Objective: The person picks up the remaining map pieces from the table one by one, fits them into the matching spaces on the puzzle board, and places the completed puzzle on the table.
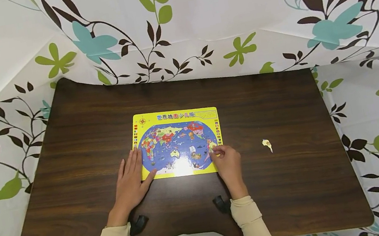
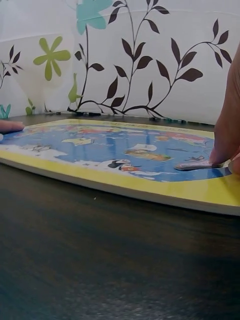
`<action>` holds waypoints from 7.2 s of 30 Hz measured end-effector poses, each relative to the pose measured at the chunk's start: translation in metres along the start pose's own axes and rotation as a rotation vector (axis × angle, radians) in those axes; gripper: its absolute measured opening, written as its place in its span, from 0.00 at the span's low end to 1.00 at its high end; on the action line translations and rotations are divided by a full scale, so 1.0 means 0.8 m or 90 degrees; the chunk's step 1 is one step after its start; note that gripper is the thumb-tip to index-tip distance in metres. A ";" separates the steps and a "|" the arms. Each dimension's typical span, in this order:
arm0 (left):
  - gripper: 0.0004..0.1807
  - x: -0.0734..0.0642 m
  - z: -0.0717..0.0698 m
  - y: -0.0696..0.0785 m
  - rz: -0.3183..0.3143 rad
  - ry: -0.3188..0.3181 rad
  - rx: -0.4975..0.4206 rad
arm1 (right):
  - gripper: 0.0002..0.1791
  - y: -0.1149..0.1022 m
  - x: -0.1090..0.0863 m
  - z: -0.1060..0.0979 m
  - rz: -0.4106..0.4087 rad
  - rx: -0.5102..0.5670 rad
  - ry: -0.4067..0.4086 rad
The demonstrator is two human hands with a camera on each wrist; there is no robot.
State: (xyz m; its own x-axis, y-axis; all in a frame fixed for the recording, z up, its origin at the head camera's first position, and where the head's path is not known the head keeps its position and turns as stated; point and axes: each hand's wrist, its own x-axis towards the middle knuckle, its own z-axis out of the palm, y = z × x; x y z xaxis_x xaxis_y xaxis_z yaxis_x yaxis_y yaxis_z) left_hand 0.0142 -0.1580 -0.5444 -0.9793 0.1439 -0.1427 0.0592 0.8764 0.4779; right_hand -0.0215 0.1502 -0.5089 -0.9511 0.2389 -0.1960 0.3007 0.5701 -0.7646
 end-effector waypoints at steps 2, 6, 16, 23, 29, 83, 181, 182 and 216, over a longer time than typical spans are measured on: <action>0.49 0.000 0.000 0.000 0.001 0.001 0.000 | 0.13 0.000 0.001 0.001 -0.016 -0.016 0.002; 0.49 0.000 0.000 0.001 0.006 0.009 -0.003 | 0.15 0.002 0.001 0.002 -0.028 -0.020 -0.006; 0.48 0.001 -0.001 0.001 0.006 0.005 0.003 | 0.19 0.002 0.002 0.001 -0.060 -0.050 -0.058; 0.49 0.002 -0.002 0.001 0.004 0.002 0.000 | 0.20 -0.001 0.003 -0.001 -0.050 -0.056 -0.076; 0.49 0.001 -0.002 0.001 0.000 -0.001 0.000 | 0.20 -0.001 0.001 0.001 -0.056 -0.048 -0.080; 0.49 -0.001 -0.003 0.000 0.009 0.012 -0.001 | 0.26 0.085 0.038 -0.134 0.087 -0.120 0.132; 0.48 -0.001 0.002 0.000 0.015 0.034 -0.010 | 0.13 -0.002 0.032 -0.015 0.041 0.068 -0.035; 0.48 -0.001 0.002 0.000 0.016 0.038 -0.011 | 0.13 -0.002 0.032 -0.015 0.040 0.067 -0.034; 0.49 0.003 -0.004 0.004 0.017 0.032 -0.007 | 0.11 -0.010 0.020 -0.016 -0.032 -0.037 -0.026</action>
State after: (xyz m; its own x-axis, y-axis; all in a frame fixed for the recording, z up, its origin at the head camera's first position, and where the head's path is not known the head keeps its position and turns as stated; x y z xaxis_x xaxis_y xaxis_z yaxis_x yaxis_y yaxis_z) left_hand 0.0112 -0.1564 -0.5405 -0.9859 0.1434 -0.0863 0.0831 0.8673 0.4908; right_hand -0.0383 0.1598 -0.4983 -0.9670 0.1765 -0.1838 0.2544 0.6257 -0.7375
